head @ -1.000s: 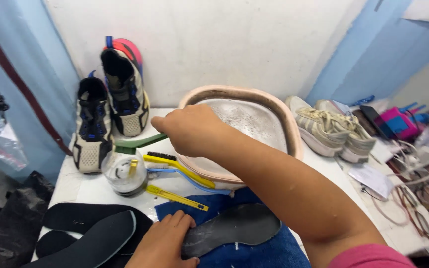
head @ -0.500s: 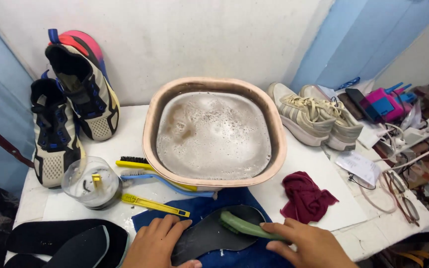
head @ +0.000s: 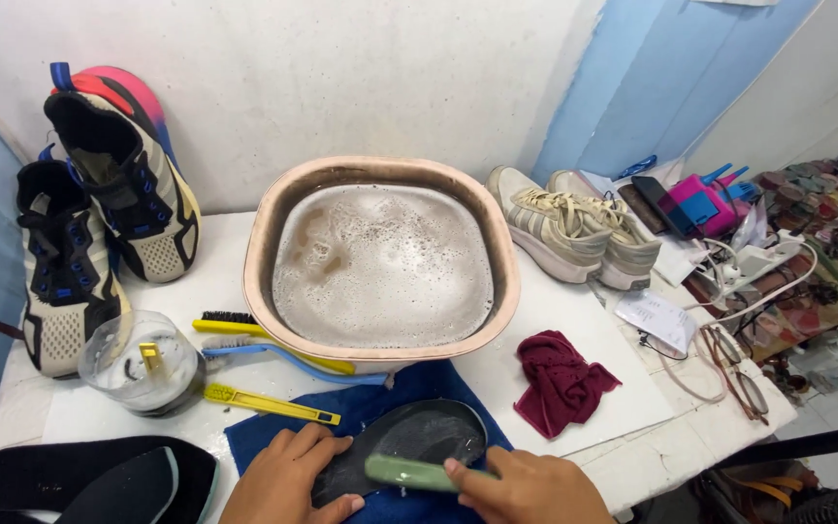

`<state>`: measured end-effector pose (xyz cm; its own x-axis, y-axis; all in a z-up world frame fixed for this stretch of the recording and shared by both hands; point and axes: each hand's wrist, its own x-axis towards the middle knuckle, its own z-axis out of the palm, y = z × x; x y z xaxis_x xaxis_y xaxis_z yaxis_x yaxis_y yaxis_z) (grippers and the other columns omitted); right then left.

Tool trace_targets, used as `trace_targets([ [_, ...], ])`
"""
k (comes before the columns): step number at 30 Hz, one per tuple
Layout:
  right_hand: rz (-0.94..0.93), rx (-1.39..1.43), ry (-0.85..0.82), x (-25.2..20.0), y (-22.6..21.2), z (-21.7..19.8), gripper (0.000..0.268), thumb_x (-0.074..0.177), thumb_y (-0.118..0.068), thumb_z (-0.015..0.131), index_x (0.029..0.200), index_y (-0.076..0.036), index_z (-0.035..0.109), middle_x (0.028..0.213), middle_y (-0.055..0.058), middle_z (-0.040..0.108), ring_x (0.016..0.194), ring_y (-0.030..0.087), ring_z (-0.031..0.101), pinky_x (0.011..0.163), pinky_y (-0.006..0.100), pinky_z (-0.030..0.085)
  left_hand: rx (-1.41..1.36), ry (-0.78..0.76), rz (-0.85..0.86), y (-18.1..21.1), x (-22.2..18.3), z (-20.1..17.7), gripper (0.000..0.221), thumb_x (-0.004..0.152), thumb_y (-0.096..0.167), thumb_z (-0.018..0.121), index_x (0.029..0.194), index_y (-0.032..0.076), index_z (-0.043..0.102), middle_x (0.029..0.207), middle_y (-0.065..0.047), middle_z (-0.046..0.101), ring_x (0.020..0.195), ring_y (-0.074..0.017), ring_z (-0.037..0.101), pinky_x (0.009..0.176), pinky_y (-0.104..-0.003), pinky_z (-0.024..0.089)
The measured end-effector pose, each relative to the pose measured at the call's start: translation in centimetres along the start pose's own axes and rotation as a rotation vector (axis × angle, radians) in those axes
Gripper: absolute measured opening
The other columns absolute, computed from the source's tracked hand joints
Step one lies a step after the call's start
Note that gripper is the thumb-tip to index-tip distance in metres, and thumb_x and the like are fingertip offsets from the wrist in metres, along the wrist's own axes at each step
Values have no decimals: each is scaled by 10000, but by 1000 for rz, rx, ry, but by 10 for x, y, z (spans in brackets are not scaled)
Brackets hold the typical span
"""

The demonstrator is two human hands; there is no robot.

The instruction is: Washing and scrubbing shoe insoles in a basin of soapy water using a brush.

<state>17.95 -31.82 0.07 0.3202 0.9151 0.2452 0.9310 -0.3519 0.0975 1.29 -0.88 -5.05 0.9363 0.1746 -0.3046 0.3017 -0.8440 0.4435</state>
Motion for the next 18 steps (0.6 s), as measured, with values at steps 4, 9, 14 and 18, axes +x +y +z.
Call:
trace_targets([
  [4, 164, -28, -132, -12, 29, -10, 389, 912, -592, 653, 1286, -493, 618, 726, -37, 561, 516, 237, 656, 342, 489, 496, 1, 163, 121, -8, 2, 11, 749, 789, 733, 790, 1392, 336, 588, 1227, 97, 577, 1026, -228, 569, 873, -424, 503],
  [9, 244, -93, -88, 10, -7, -6, 361, 922, -560, 623, 1252, -415, 651, 749, 6, 577, 561, 300, 666, 426, 521, 505, 15, 243, 156, -1, -3, 9, 738, 769, 699, 821, 1362, 313, 613, 1238, 91, 593, 1003, -242, 582, 874, -437, 512],
  [14, 195, 88, -318, -20, 12, -31, 341, 945, -539, 663, 1278, -475, 628, 806, -53, 583, 600, 277, 693, 445, 527, 531, 7, 150, 64, 4, -6, 2, 724, 790, 693, 793, 1393, 349, 591, 1323, 119, 565, 1041, -221, 578, 913, -429, 510],
  [18, 513, -42, -386, -15, 20, -19, 347, 922, -652, 538, 1259, -588, 585, 829, -130, 602, 797, 177, 708, 554, 511, 553, 6, 176, 92, 1, -4, 5, 728, 772, 709, 808, 1365, 337, 607, 1241, 115, 587, 1024, -218, 580, 874, -423, 509],
])
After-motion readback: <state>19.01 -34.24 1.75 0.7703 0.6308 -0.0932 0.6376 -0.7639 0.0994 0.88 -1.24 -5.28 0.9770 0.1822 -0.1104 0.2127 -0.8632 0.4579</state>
